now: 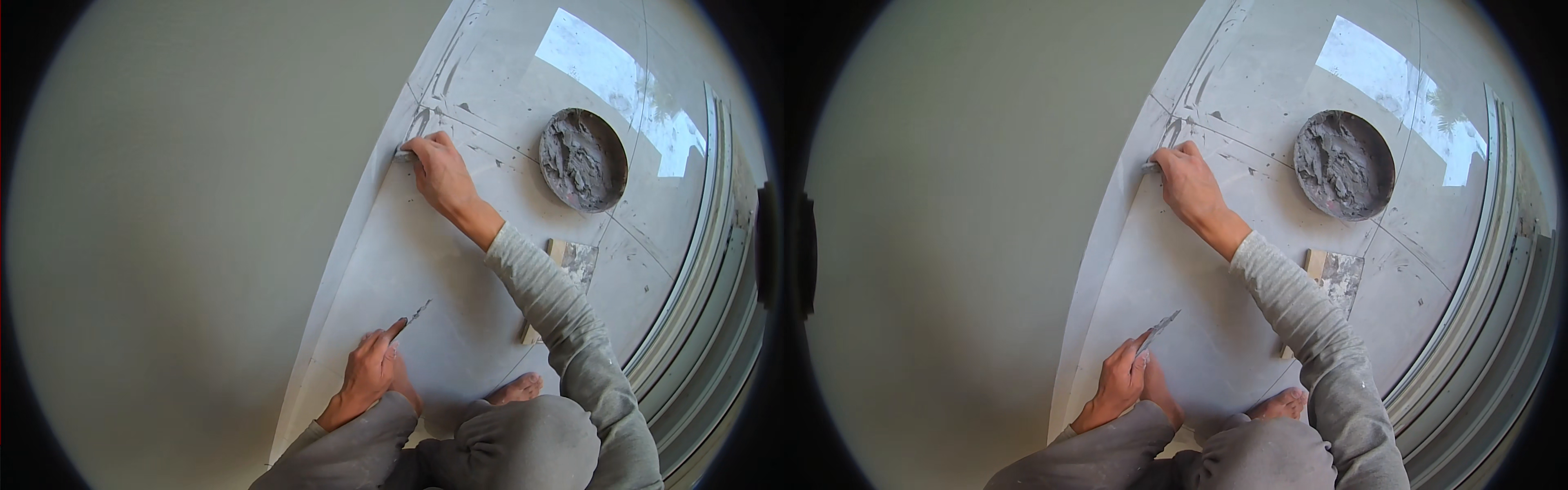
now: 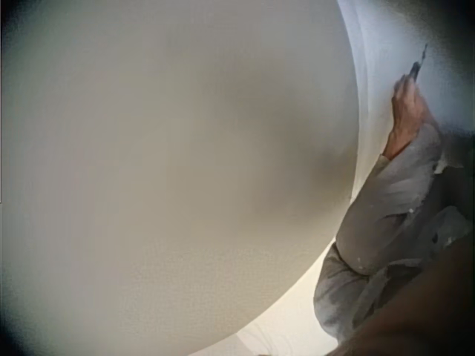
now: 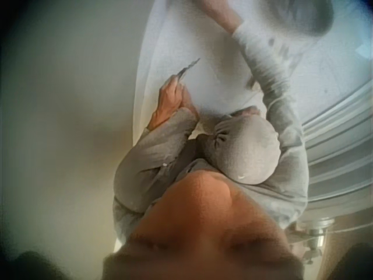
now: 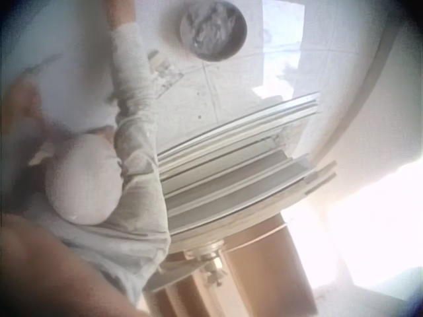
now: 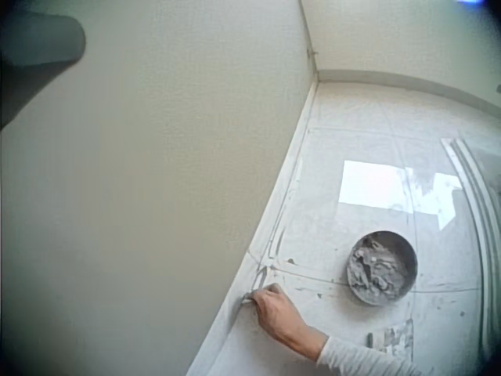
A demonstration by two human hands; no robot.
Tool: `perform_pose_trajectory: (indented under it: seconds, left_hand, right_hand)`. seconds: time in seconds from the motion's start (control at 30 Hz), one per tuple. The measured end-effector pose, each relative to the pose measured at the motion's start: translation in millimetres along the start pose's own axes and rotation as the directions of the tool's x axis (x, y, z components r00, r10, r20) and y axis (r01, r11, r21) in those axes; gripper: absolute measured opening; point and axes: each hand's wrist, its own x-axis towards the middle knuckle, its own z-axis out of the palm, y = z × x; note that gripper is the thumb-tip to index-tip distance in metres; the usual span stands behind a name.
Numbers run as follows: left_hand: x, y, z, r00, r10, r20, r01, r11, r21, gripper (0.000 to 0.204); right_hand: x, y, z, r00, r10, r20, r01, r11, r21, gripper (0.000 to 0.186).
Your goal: The person applies grout to the seams between floor tiles using a small hand spatula and a piece of material, picking up the grout mixture from a bowl on the floor.
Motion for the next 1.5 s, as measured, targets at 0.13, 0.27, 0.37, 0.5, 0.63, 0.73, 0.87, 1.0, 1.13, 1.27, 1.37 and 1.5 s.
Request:
perform_pose_trajectory:
  seconds: [0.13, 0.27, 0.37, 0.5, 0.63, 0.73, 0.87, 1.0, 1.13, 1.27, 1.37, 1.5]
  left_hand:
    - [-16, -11, -10, 1.000, 0.027, -0.012, -0.028, 1.000, -0.012, 0.043]
    - [-34, -19, -13, 0.999, 0.030, -0.037, -0.031, 0.999, -0.034, 0.042]
    - [-49, -17, -17, 1.000, 0.015, -0.024, -0.017, 0.998, -0.057, 0.041]
    - [-58, -16, -20, 0.998, 0.054, -0.026, -0.055, 0.998, -0.043, 0.040]
    - [-67, -17, -17, 0.996, 0.068, -0.049, -0.070, 0.997, -0.039, 0.038]
    - [-67, -17, -22, 0.996, 0.080, -0.050, -0.082, 0.996, -0.028, 0.038]
    - [-70, -29, -40, 0.993, 0.112, -0.045, -0.112, 0.994, 0.006, 0.039]
    - [-68, -46, -53, 0.995, 0.094, -0.020, -0.094, 0.996, -0.011, 0.039]
    - [-71, -60, -57, 0.995, 0.100, -0.013, -0.100, 0.995, -0.007, 0.039]
    - [-63, -69, -52, 0.992, 0.124, -0.001, -0.124, 0.992, -0.019, 0.041]
    - [-67, -69, -41, 0.993, 0.113, 0.024, -0.112, 0.993, -0.031, 0.041]
    - [-80, -62, -38, 0.990, 0.135, 0.035, -0.132, 0.989, -0.061, 0.043]
  right_hand:
    - [13, -15, -7, 0.981, 0.126, -0.145, -0.121, 0.992, 0.042, 0.028]
    - [37, -7, -7, 0.980, 0.036, -0.196, -0.070, 0.982, -0.174, 0.031]
    - [23, -20, 3, 0.991, -0.019, -0.130, -0.015, 0.967, -0.255, 0.019]
    - [-5, -38, 3, 0.990, -0.131, -0.046, 0.118, 0.969, -0.216, 0.013]
    - [-41, -68, 17, 0.987, -0.158, 0.033, 0.162, 0.969, -0.189, 0.016]
    - [-59, -88, 22, 0.974, -0.053, 0.219, 0.070, 0.995, -0.069, 0.016]
    - [-41, -89, 11, 0.983, 0.172, -0.063, -0.165, 0.981, 0.103, 0.015]
    - [22, -48, -3, 0.957, 0.088, -0.275, -0.118, 0.989, -0.093, 0.017]
    - [36, -38, 17, 0.994, 0.041, -0.098, -0.063, 0.971, -0.229, 0.027]
    - [32, -42, 22, 0.997, 0.043, -0.064, -0.056, 0.975, -0.216, 0.026]
    - [12, -49, 33, 1.000, -0.004, -0.030, -0.002, 0.979, -0.206, 0.020]
    - [-37, -88, 52, 1.000, -0.003, 0.005, 0.004, 0.985, -0.175, 0.011]
